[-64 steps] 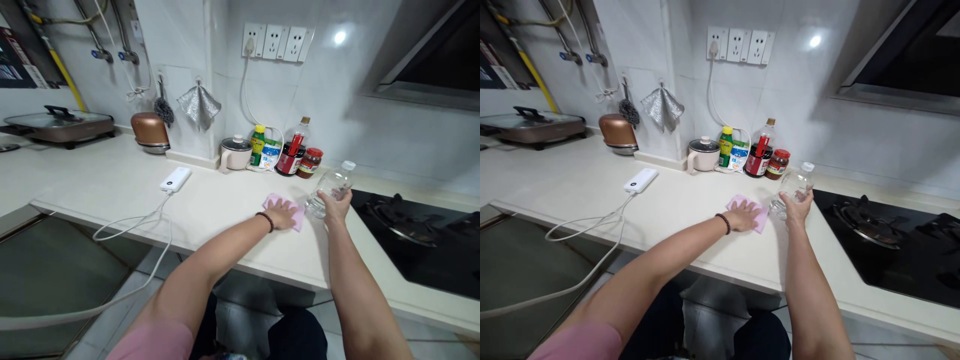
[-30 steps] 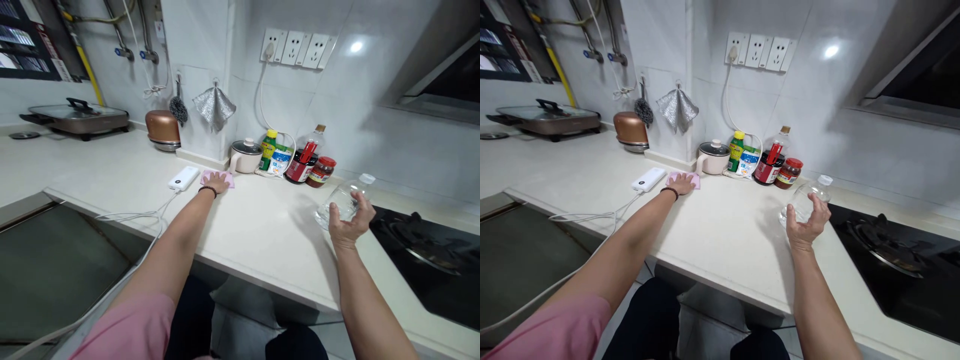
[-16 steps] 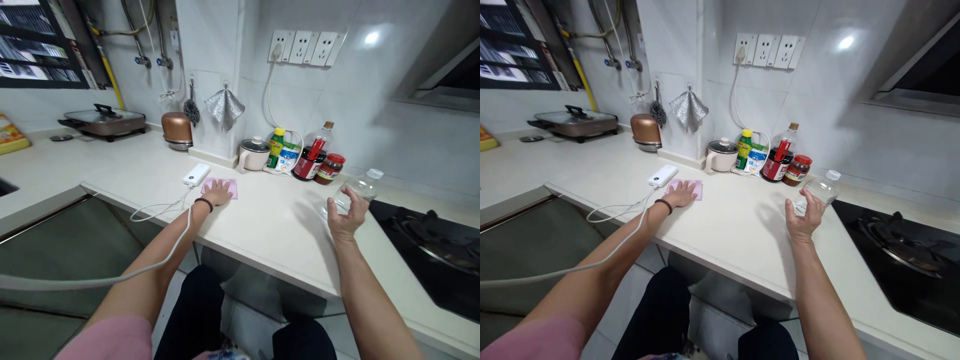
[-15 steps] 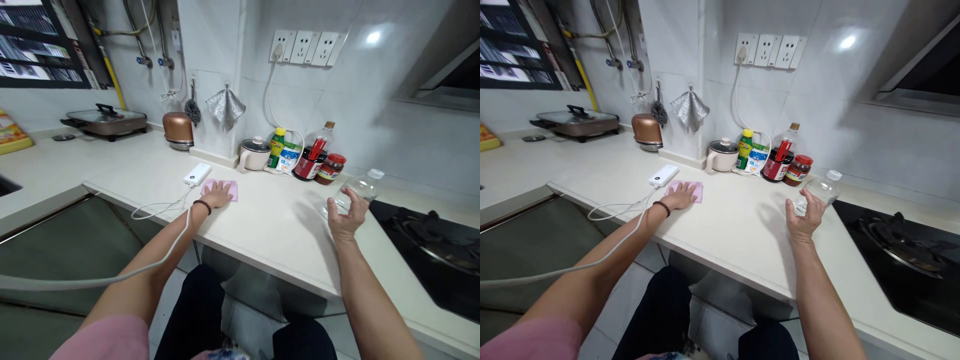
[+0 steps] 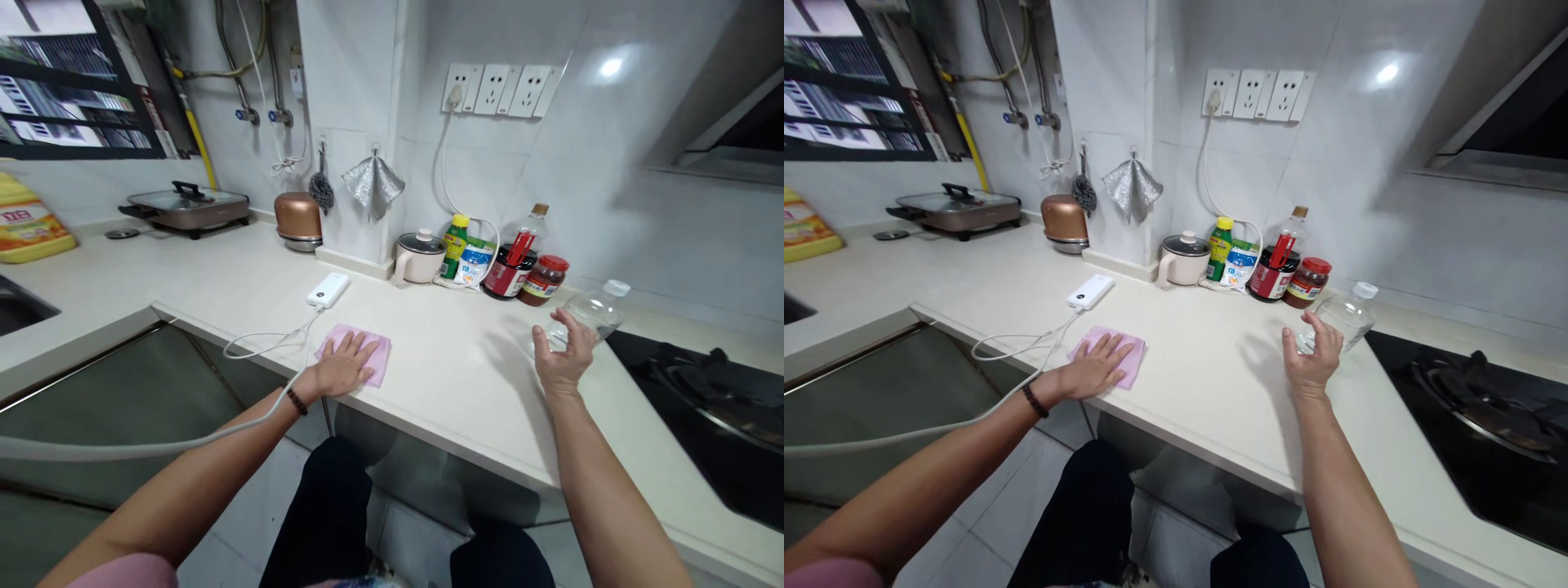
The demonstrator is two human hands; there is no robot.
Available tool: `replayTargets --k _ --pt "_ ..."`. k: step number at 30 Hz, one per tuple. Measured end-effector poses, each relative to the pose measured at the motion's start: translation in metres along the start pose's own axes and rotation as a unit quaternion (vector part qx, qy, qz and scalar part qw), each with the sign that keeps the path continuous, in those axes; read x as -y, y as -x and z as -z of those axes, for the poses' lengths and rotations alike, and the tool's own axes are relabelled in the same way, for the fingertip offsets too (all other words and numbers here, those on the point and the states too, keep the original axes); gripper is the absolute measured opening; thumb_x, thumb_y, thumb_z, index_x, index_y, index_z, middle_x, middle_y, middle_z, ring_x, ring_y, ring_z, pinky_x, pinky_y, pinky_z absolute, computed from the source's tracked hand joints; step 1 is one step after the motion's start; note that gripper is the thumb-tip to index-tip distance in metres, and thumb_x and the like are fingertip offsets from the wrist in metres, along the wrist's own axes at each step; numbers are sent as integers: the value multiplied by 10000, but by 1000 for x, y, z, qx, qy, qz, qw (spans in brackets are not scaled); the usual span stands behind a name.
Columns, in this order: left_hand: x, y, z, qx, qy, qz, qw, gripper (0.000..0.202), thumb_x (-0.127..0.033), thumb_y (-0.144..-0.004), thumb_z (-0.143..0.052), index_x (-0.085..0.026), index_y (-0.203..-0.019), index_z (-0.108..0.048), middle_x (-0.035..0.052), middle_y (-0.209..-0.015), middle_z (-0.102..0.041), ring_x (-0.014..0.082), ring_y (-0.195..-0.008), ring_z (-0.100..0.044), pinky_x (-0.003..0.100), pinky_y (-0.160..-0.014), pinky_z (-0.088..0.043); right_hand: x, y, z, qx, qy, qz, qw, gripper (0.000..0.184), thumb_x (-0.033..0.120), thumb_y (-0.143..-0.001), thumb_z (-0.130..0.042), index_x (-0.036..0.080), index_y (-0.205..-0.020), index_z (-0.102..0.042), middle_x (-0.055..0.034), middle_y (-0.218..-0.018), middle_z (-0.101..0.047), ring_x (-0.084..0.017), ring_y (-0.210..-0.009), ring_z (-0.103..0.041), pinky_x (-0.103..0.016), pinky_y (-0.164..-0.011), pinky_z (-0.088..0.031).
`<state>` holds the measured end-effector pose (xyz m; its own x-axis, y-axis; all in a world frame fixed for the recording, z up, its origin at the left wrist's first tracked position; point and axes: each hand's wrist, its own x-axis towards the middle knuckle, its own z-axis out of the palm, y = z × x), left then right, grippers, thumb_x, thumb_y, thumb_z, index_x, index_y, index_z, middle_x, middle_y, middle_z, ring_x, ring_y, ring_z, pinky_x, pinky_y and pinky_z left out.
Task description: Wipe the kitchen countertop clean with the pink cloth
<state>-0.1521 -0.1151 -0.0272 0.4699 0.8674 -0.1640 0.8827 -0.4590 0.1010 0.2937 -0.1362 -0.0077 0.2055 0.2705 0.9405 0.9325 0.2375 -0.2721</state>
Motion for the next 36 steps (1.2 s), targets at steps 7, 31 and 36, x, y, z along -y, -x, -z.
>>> replayTargets --k 7,31,36 --pt "0 -109 26 -13 41 92 995 735 -539 -972 -255 -266 -1641 -121 87 -1713 -41 365 -1566 -23 686 -1193 -120 0 1 0 -9 -3 10 1000 500 467 -860 -635 156 -1252 -633 -113 -1075 -718 -285 -1034 -635 -488 -980 -454" --pt "-116 -63 9 46 31 -160 986 747 -565 -985 -284 -270 -1643 -92 90 -1712 8 365 -1564 44 682 -1199 -63 -8 1 -6 2 -32 22 999 424 424 -877 -656 174 -1219 -668 -101 -1007 -731 -253 -952 -650 -447 -921 -483" --pt "-130 -17 5 77 25 -226 971 730 -556 -995 -287 -262 -1642 -121 87 -1712 9 344 -1566 62 650 -1214 -45 -4 1 -5 9 -37 11 999 411 430 -881 -644 183 -1209 -668 -97 -1009 -730 -250 -949 -652 -455 -929 -482"
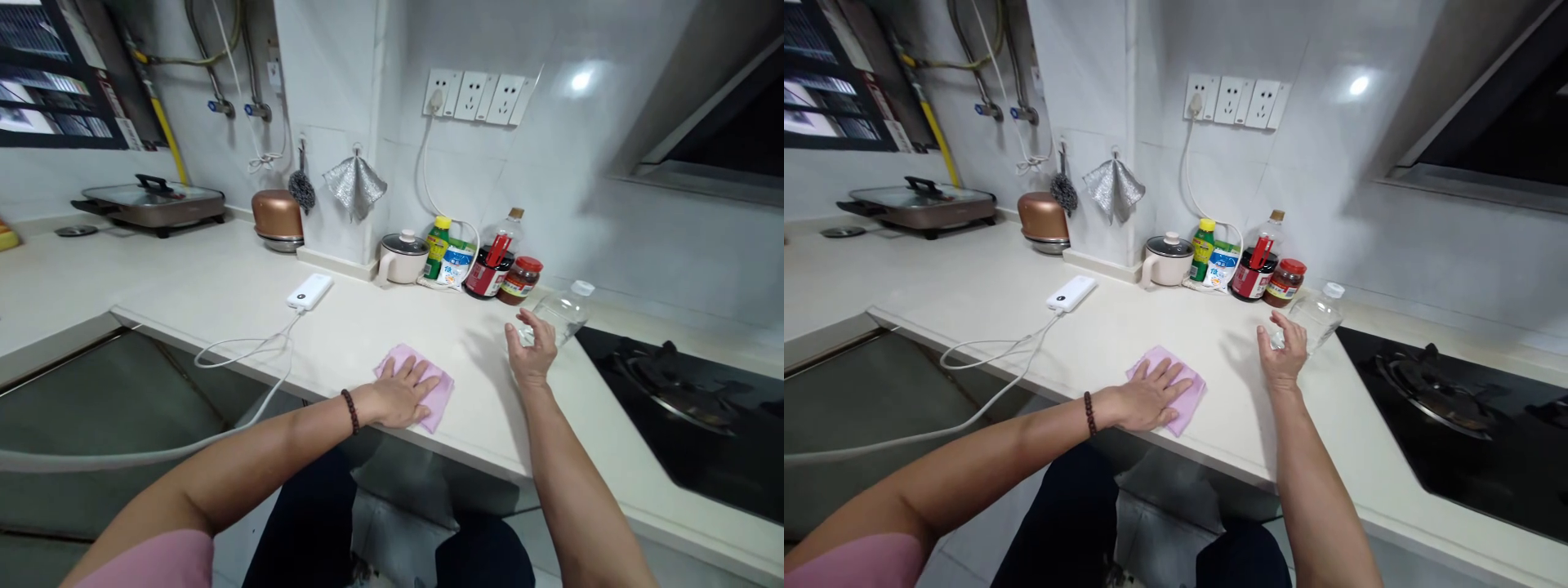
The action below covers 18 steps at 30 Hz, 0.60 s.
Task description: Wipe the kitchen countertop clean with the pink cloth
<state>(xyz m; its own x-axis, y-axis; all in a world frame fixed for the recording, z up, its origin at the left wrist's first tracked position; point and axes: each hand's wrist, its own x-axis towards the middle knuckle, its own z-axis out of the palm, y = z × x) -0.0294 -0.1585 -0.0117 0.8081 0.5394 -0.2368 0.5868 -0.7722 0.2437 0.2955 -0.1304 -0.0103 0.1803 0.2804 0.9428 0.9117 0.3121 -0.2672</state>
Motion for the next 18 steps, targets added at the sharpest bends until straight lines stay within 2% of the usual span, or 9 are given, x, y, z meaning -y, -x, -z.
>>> replayTargets --k 2,5,13,18 --pt "-3 -8 3 5 2 -3 1000 736 -559 -991 -291 -265 -1643 -116 81 -1713 5 343 -1566 61 655 -1212 -52 2 -1 0 1 -4 1 1000 403 419 -883 -644 184 -1209 -666 -96 -1011 -729 -249 -953 -653 -459 -935 -481" --pt "-4 -42 8 -7 8 -2 1000 748 -569 -981 -295 -276 -1643 -105 76 -1713 2 351 -1567 46 676 -1203 -61 3 -1 2 -1 -4 -2 1000 397 414 -884 -642 184 -1208 -665 -96 -1013 -724 -247 -955 -650 -460 -937 -481" --pt "7 -184 28 -57 27 59 996 788 -610 -923 -333 -335 -1634 -132 42 -1717 -49 353 -1568 16 709 -1194 -40 14 -8 12 -33 -25 21 999 364 366 -882 -678 188 -1199 -681 -86 -982 -731 -239 -923 -669 -454 -905 -518" --pt "22 -253 51 -74 29 92 993 812 -606 -894 -368 -319 -1628 -175 57 -1716 -71 353 -1568 12 697 -1198 -30 25 -14 22 -46 -46 41 997 350 327 -885 -681 211 -1215 -670 -74 -977 -732 -236 -887 -685 -454 -868 -545"
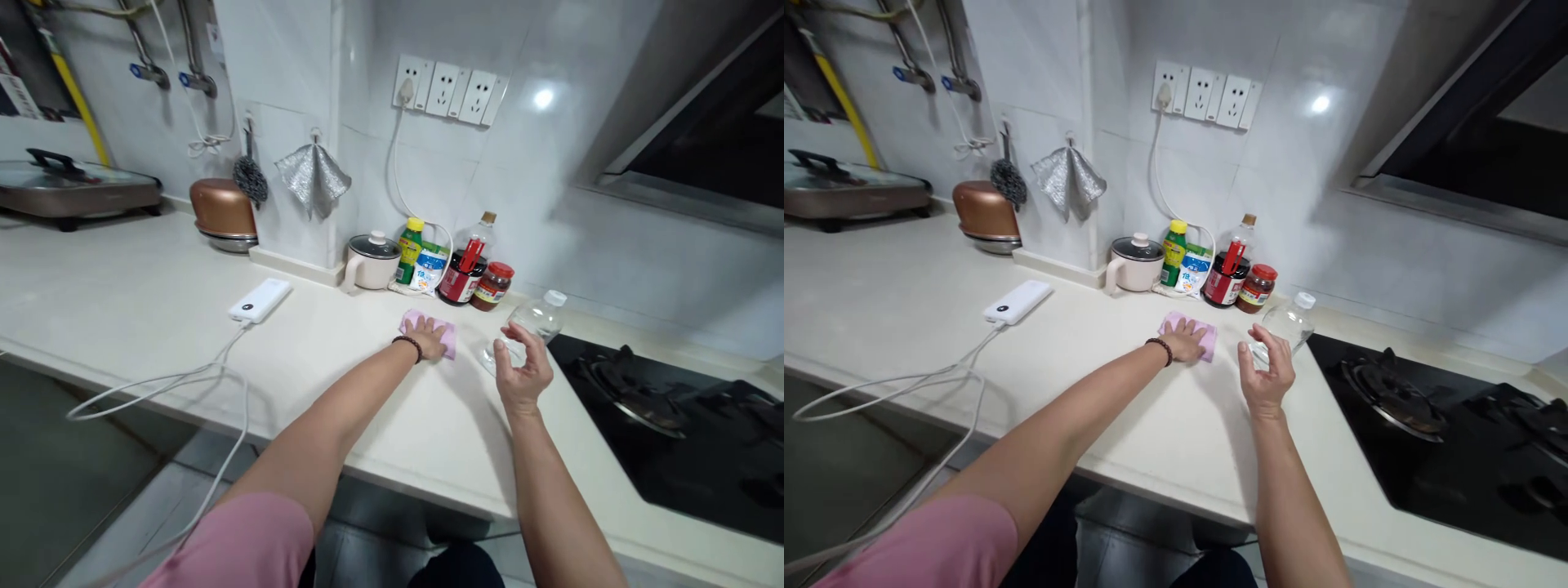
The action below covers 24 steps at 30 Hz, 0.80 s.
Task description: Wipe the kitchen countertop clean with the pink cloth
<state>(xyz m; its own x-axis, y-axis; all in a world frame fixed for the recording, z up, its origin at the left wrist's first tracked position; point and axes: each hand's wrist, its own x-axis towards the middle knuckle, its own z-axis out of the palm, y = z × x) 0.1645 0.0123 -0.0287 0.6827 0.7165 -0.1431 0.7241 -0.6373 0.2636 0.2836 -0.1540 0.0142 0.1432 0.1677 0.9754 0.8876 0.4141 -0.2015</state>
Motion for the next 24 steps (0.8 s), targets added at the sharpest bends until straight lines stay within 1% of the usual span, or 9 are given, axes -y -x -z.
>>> replayTargets --k 3,6,8,11,14,17,21,24 --pt "0 -34 9 -4 2 17 1000 807 -599 -902 -346 -298 -1630 -174 65 -1717 -52 348 -1569 9 681 -1204 -17 2 0 2 11 -7 10 1000 336 300 -879 -688 223 -1206 -673 -67 -972 -735 -224 -845 -687 -438 -822 -561" --pt "-2 -58 13 -11 4 34 999 804 -600 -903 -339 -302 -1631 -169 56 -1718 -45 345 -1569 24 682 -1202 1 1 1 1 28 -10 16 999 312 289 -873 -695 228 -1179 -678 -61 -953 -737 -210 -803 -685 -408 -761 -573" --pt "-4 -66 13 -16 7 37 999 797 -589 -905 -341 -302 -1630 -173 56 -1718 -47 350 -1568 36 692 -1195 16 -1 2 1 37 -2 10 999 300 311 -881 -685 228 -1170 -674 -59 -935 -736 -204 -773 -682 -398 -732 -580" --pt "-7 -64 11 -17 15 24 999 793 -578 -907 -346 -295 -1629 -181 63 -1718 -47 360 -1565 50 712 -1182 36 -4 3 0 49 14 -15 999 300 356 -900 -657 233 -1174 -669 -69 -941 -729 -205 -763 -687 -408 -734 -594" --pt "-16 -47 6 -7 18 13 1000 791 -569 -906 -360 -296 -1628 -185 68 -1717 -47 369 -1563 61 736 -1167 49 -8 4 0 51 25 -38 998 309 385 -908 -637 228 -1172 -671 -81 -948 -724 -211 -777 -692 -413 -742 -598" --pt "-31 -21 -3 1 8 -8 1000 787 -564 -909 -367 -303 -1628 -181 70 -1716 -39 377 -1561 69 759 -1152 56 -13 5 -3 42 20 -52 998 323 396 -907 -629 209 -1166 -678 -81 -924 -720 -205 -771 -686 -393 -725 -594" --pt "-54 24 -16 17 1 -46 999 795 -588 -911 -362 -302 -1630 -176 72 -1716 -40 386 -1558 80 777 -1143 44 -18 9 -6 33 -2 -70 997 332 380 -897 -638 189 -1164 -690 -63 -874 -710 -174 -702 -652 -351 -675 -573" --pt "-64 64 -26 22 5 -83 996 779 -582 -922 -354 -312 -1630 -170 70 -1717 -47 378 -1561 65 779 -1145 18 -20 12 -6 27 -9 -85 996 341 374 -887 -646 174 -1158 -699 -55 -848 -703 -152 -647 -618 -327 -641 -552"
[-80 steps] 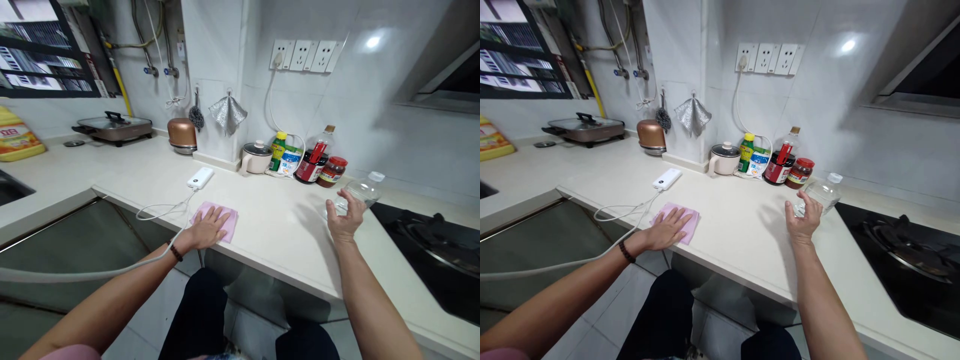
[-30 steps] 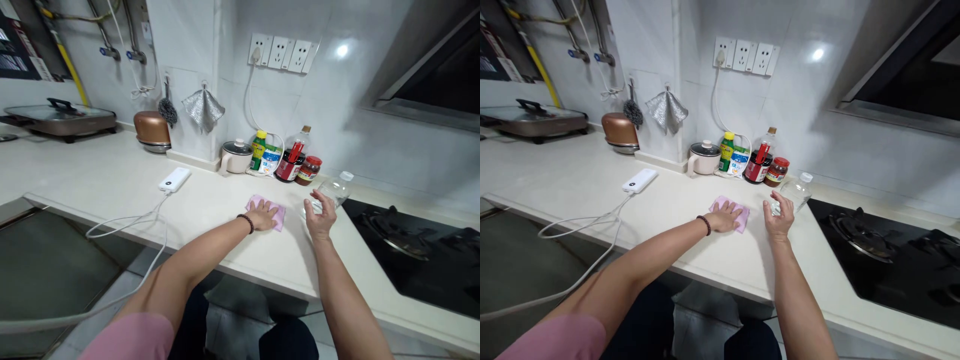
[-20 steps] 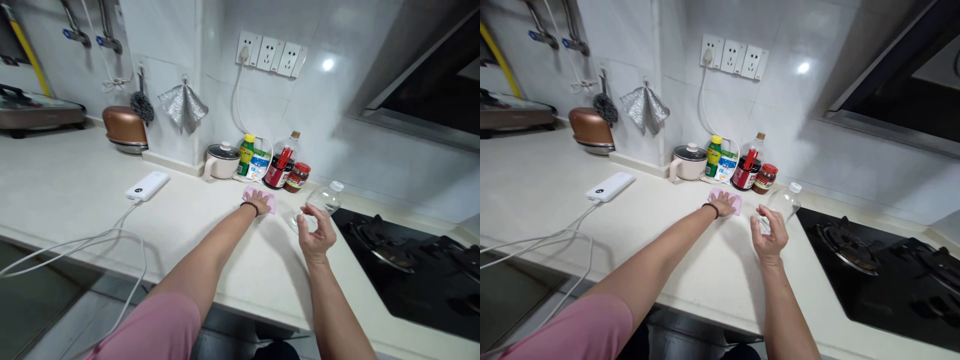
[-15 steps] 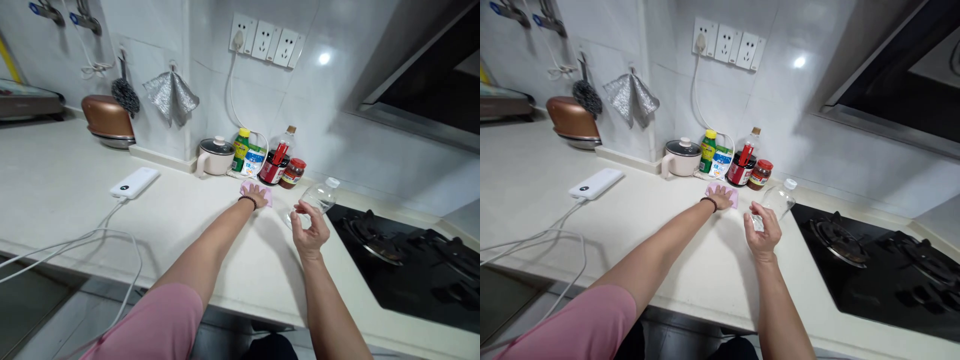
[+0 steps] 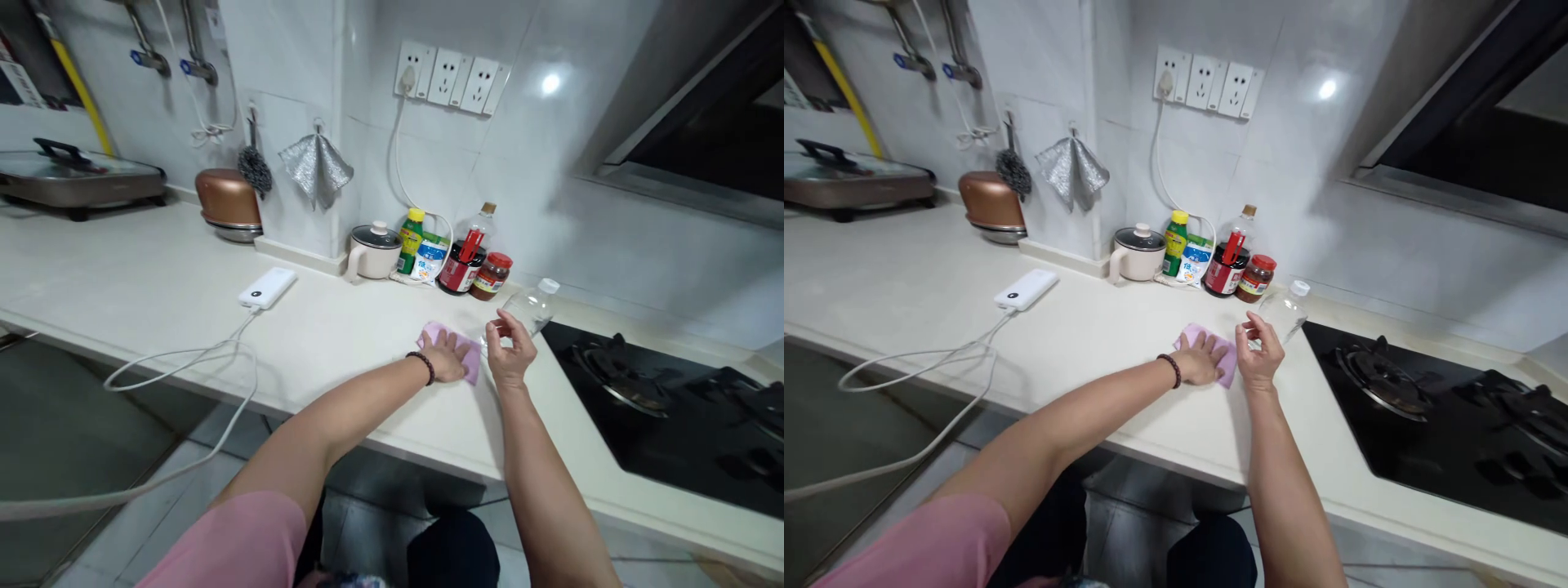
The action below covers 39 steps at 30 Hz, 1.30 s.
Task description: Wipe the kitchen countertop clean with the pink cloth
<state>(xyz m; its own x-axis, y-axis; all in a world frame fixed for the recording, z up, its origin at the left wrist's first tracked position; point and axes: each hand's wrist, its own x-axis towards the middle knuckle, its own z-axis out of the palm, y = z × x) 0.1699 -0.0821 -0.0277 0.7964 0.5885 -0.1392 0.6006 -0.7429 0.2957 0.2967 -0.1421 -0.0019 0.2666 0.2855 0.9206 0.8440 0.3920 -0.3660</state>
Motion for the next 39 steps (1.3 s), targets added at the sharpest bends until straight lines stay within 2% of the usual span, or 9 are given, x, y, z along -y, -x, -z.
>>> replayTargets --k 4,8,11,13,16,22,30,35,39 --pt "-11 56 -14 13 -6 -49 999 761 -569 -936 -356 -309 -1630 -181 65 -1715 -53 369 -1562 73 775 -1147 16 -4 3 0 1 1 -23 1000 373 398 -875 -651 155 -1153 -704 -60 -852 -705 -142 -632 -605 -316 -630 -543" --pt "-7 106 -19 30 -4 -77 997 757 -569 -940 -370 -313 -1630 -190 51 -1714 -49 357 -1565 57 744 -1170 11 -6 5 -1 10 -1 -40 999 400 431 -871 -644 150 -1150 -701 -66 -858 -704 -141 -635 -610 -307 -623 -544" --pt "5 127 -15 37 4 -74 997 745 -570 -947 -366 -328 -1629 -187 38 -1712 -54 347 -1567 42 730 -1179 3 -5 6 -1 16 -2 -39 999 402 434 -870 -646 159 -1159 -699 -59 -848 -703 -139 -627 -606 -292 -593 -533" --pt "16 129 -9 41 7 -64 997 747 -571 -949 -362 -324 -1630 -180 45 -1712 -49 347 -1568 37 730 -1177 -2 -4 7 -2 18 4 -41 999 407 444 -875 -636 162 -1162 -697 -59 -848 -702 -140 -625 -608 -285 -573 -528" --pt "38 115 -1 28 5 -27 999 758 -574 -946 -367 -328 -1632 -158 52 -1712 -39 353 -1567 37 740 -1170 -11 -2 8 -3 28 9 -45 999 419 458 -879 -624 163 -1169 -693 -65 -848 -704 -144 -624 -611 -280 -548 -521" --pt "85 60 18 -22 1 77 997 749 -581 -938 -343 -351 -1627 -163 48 -1715 -63 358 -1567 26 749 -1165 -41 2 8 -3 40 9 -49 998 421 450 -881 -630 161 -1181 -691 -62 -845 -704 -140 -610 -604 -264 -504 -488" --pt "141 2 47 -54 3 168 984 747 -564 -941 -312 -305 -1629 -182 77 -1716 -64 367 -1565 36 758 -1155 -54 7 5 -2 53 -14 -23 998 363 406 -878 -660 176 -1157 -699 -50 -825 -705 -147 -628 -614 -309 -595 -542" --pt "169 -27 59 -71 0 219 973 750 -561 -934 -323 -310 -1628 -185 81 -1716 -72 372 -1565 17 759 -1153 -58 8 4 -3 71 -17 -6 997 348 393 -880 -664 197 -1165 -697 -54 -855 -714 -165 -669 -640 -331 -626 -556" --pt "182 -40 61 -83 1 228 970 745 -557 -931 -336 -319 -1623 -199 85 -1714 -92 376 -1564 11 759 -1153 -54 7 4 -4 82 -21 -3 996 342 383 -878 -669 200 -1165 -697 -55 -858 -716 -169 -679 -647 -335 -638 -559"
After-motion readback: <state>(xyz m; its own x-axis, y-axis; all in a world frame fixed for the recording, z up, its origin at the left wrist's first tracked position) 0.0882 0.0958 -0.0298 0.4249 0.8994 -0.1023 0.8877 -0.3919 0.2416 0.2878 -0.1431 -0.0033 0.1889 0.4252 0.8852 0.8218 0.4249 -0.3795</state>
